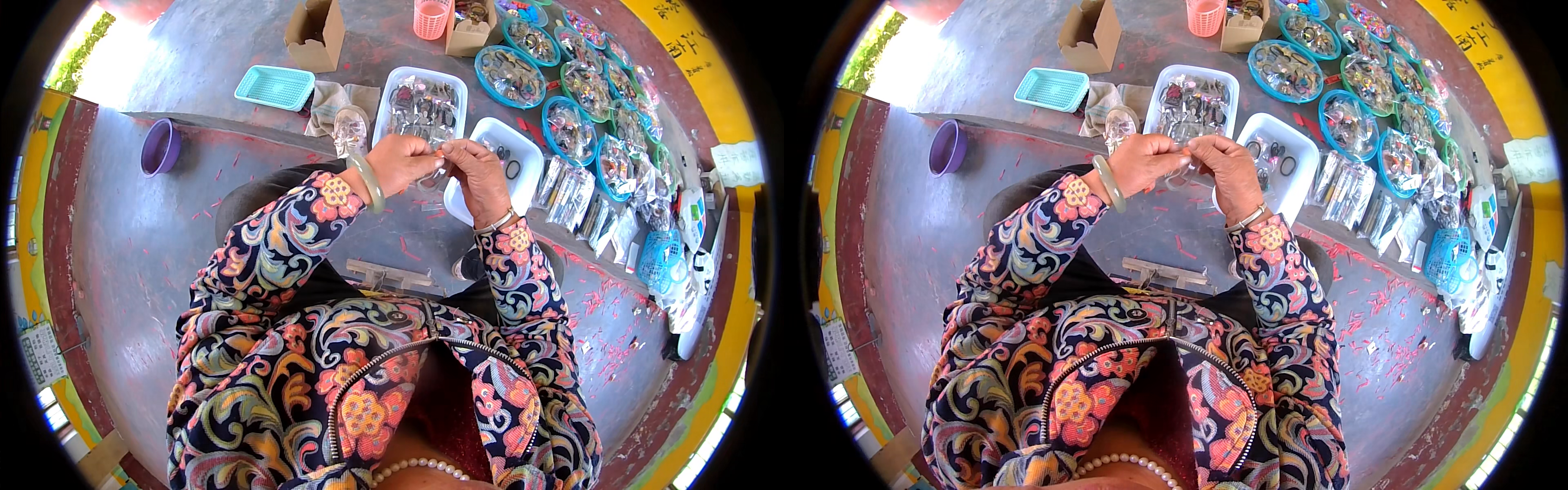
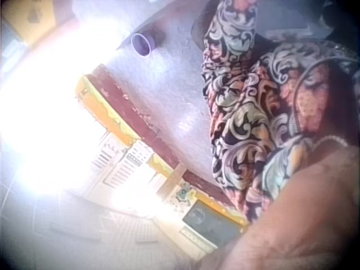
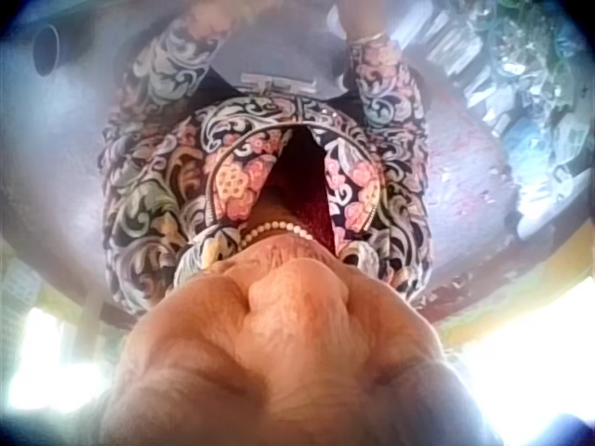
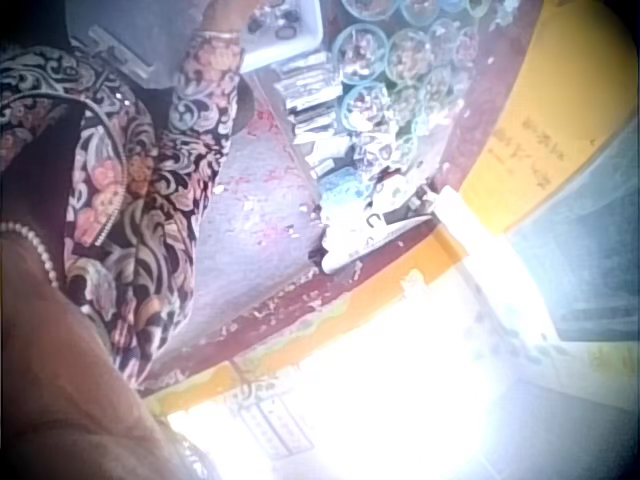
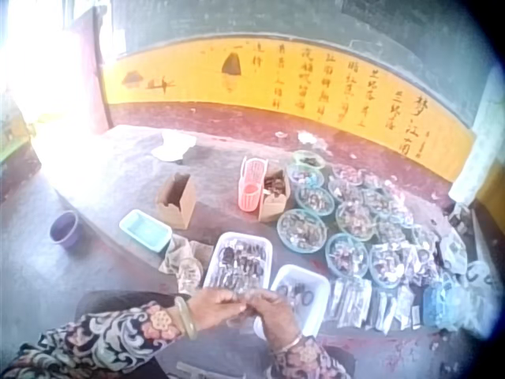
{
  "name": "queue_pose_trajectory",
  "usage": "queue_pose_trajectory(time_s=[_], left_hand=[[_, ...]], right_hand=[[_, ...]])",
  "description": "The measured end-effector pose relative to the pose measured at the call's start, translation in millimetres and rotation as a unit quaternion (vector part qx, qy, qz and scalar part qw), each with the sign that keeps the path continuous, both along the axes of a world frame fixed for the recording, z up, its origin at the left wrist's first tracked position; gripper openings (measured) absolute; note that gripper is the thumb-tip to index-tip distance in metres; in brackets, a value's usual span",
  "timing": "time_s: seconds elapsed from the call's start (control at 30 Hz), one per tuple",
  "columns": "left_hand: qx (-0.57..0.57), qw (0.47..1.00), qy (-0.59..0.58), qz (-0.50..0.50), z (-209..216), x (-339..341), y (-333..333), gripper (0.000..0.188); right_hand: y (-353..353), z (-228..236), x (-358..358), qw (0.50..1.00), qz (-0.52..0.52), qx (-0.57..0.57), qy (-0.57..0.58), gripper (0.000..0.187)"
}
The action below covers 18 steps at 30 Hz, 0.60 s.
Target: The person sits at a table and repeatedly picks up small hair accessories from a white tray. They place each item into a clear plastic bag, seal it, and then place the packaged item into a second white tray. The process is repeated continuously for various hair clips and bands.
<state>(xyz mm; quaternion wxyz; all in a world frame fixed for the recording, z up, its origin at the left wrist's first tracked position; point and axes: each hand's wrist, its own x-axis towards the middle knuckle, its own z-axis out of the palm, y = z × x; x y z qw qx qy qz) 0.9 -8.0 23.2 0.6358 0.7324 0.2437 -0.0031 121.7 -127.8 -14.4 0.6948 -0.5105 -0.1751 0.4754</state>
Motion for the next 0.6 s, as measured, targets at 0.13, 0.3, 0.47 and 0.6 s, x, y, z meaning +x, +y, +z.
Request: queue_pose_trajectory(time_s=[0.13, 0.3, 0.47, 0.6], left_hand=[[-0.004, 0.999, 0.036, 0.008, 4.4, 0.1, 2.7, 0.024], [-0.077, 0.996, 0.032, 0.014, -2.2, 1.4, 7.2, 0.026], [-0.028, 0.999, 0.038, -0.013, -1.7, -1.2, 9.8, 0.025], [-0.007, 0.999, 0.018, -0.033, 5.2, 0.2, 5.3, 0.026]], right_hand=[[-1.8, 4.4, -2.0, 0.999, -0.031, -0.011, -0.005, 0.015], [-1.9, 1.9, -2.4, 0.999, -0.046, 0.001, 0.02, 0.014], [0.2, 5.8, -0.3, 0.999, 0.001, -0.028, 0.047, 0.017], [-2.6, 5.9, 2.6, 0.994, 0.007, -0.005, 0.111, 0.017]])
